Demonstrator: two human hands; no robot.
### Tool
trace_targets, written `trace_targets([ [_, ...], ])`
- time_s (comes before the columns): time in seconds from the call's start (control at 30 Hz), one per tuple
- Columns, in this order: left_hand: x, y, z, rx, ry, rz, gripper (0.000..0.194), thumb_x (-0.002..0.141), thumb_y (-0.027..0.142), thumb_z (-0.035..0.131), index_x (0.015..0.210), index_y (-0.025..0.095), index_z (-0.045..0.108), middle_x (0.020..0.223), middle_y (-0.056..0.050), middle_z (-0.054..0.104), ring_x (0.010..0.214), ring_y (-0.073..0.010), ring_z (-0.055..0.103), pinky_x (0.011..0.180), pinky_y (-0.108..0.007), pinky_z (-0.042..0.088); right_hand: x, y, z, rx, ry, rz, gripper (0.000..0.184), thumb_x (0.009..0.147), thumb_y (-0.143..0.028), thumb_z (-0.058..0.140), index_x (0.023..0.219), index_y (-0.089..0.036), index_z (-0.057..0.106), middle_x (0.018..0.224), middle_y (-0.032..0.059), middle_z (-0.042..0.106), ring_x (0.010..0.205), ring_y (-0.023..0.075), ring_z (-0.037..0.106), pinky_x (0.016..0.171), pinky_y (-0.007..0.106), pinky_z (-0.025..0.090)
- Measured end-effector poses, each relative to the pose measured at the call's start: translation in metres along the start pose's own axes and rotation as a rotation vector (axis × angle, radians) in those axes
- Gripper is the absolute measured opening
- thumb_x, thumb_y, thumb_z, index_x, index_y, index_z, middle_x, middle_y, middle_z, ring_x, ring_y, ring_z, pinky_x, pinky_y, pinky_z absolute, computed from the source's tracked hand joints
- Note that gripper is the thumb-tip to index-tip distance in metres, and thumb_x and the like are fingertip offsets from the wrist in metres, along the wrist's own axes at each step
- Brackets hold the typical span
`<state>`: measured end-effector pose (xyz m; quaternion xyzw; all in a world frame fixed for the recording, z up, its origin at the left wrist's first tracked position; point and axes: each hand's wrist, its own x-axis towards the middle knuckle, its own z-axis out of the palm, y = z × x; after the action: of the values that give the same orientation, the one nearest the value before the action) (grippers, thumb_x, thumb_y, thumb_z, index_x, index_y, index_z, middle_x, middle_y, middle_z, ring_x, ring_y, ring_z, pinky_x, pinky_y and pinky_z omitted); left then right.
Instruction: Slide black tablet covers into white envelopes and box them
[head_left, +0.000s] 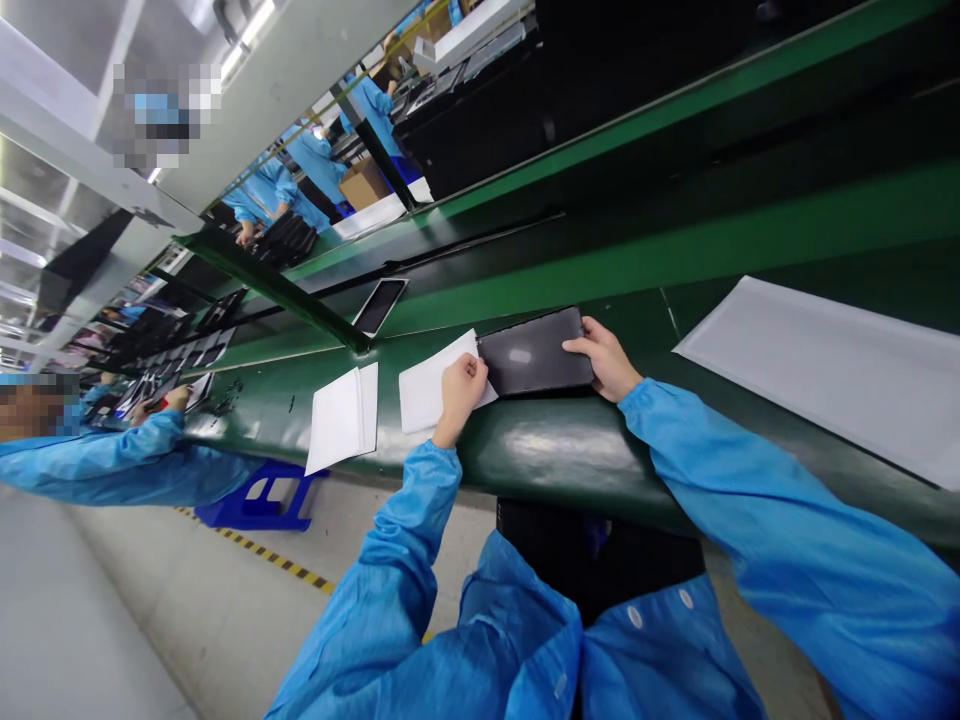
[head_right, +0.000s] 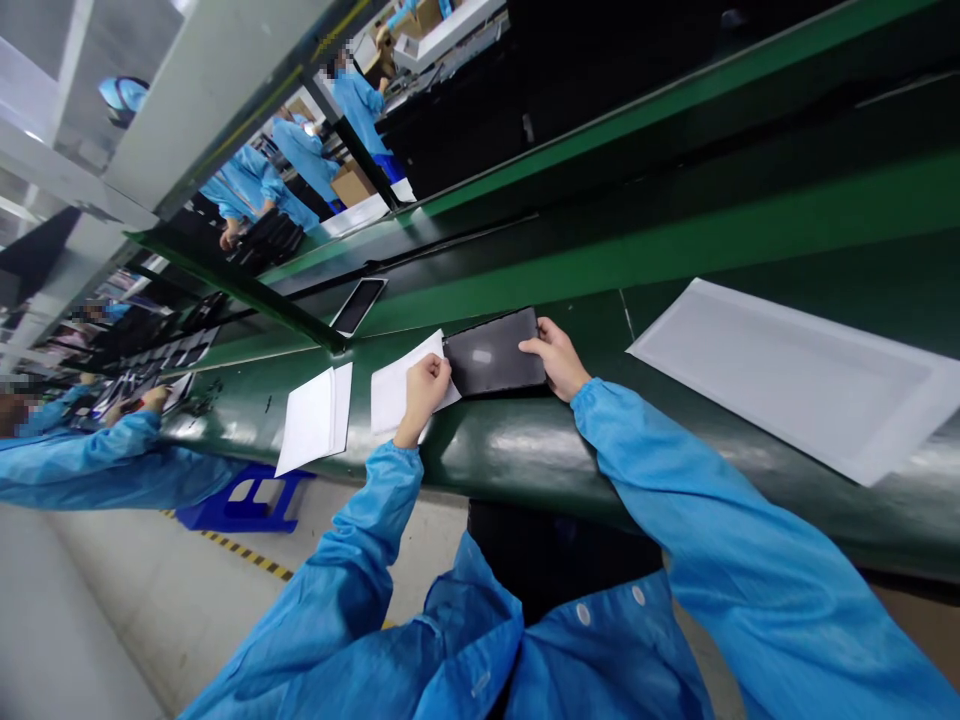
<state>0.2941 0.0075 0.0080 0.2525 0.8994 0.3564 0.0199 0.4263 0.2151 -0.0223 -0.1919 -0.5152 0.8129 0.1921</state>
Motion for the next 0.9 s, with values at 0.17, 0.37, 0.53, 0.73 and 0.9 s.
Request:
trace_targets([
  [0.17, -0.006, 0.022, 0.002, 0.04, -0.166, 0.132, 0.034, 0.095, 0.022, 0.06, 0.064, 0.023, 0.046, 0.053, 0.006, 0.047, 0.053, -0.0134, 0.044, 0.061, -0.028, 0.028, -0.003, 0.003, 0.007, 0.026, -0.054, 0.044, 0.049, 0.062, -0.039, 0.089, 0.098, -0.027, 0.059, 0.099, 0.0008, 0.076, 0.103, 0.0274, 0.072, 0.089, 0.04, 0.06],
  [0.37, -0.006, 0.052, 0.011, -0.044, -0.233, 0.24, 0.03, 0.096, 0.026, 0.06, 0.069, 0.022, 0.05, 0.057, 0.005, 0.053, 0.056, -0.0129, 0.048, 0.062, -0.027, 0.032, -0.011, 0.004, 0.013, 0.084, -0.267, 0.154, 0.049, 0.069, -0.047, 0.094, 0.104, -0.026, 0.067, 0.107, 0.0031, 0.078, 0.108, 0.0251, 0.072, 0.095, 0.038, 0.06],
  [0.53, -0.001, 0.062, 0.009, -0.099, -0.234, 0.254, 0.031, 0.098, 0.026, 0.06, 0.069, 0.021, 0.05, 0.057, 0.005, 0.051, 0.056, -0.0127, 0.047, 0.061, -0.028, 0.032, -0.009, 0.002, 0.008, 0.096, -0.326, 0.194, 0.034, 0.091, -0.058, 0.078, 0.101, -0.026, 0.075, 0.107, 0.0034, 0.078, 0.106, 0.0229, 0.071, 0.098, 0.036, 0.059],
  [0.73, -0.011, 0.077, 0.012, -0.193, -0.317, 0.334, 0.028, 0.1, 0.03, 0.059, 0.074, 0.02, 0.055, 0.06, 0.005, 0.054, 0.057, -0.0111, 0.046, 0.061, -0.026, 0.034, -0.006, 0.003, 0.0, -0.116, -0.525, 0.155, 0.057, 0.079, -0.074, 0.084, 0.097, -0.021, 0.079, 0.095, 0.0032, 0.077, 0.092, 0.0208, 0.068, 0.089, 0.033, 0.056],
  [0.9, -0.02, 0.074, 0.012, -0.228, -0.354, 0.391, 0.03, 0.104, 0.038, 0.056, 0.082, 0.018, 0.062, 0.07, 0.001, 0.062, 0.064, -0.0121, 0.052, 0.064, -0.026, 0.041, -0.007, -0.004, -0.004, -0.249, -0.585, 0.122, 0.057, 0.063, -0.069, 0.094, 0.087, -0.018, 0.082, 0.082, 0.0008, 0.076, 0.08, 0.0181, 0.067, 0.082, 0.031, 0.055],
])
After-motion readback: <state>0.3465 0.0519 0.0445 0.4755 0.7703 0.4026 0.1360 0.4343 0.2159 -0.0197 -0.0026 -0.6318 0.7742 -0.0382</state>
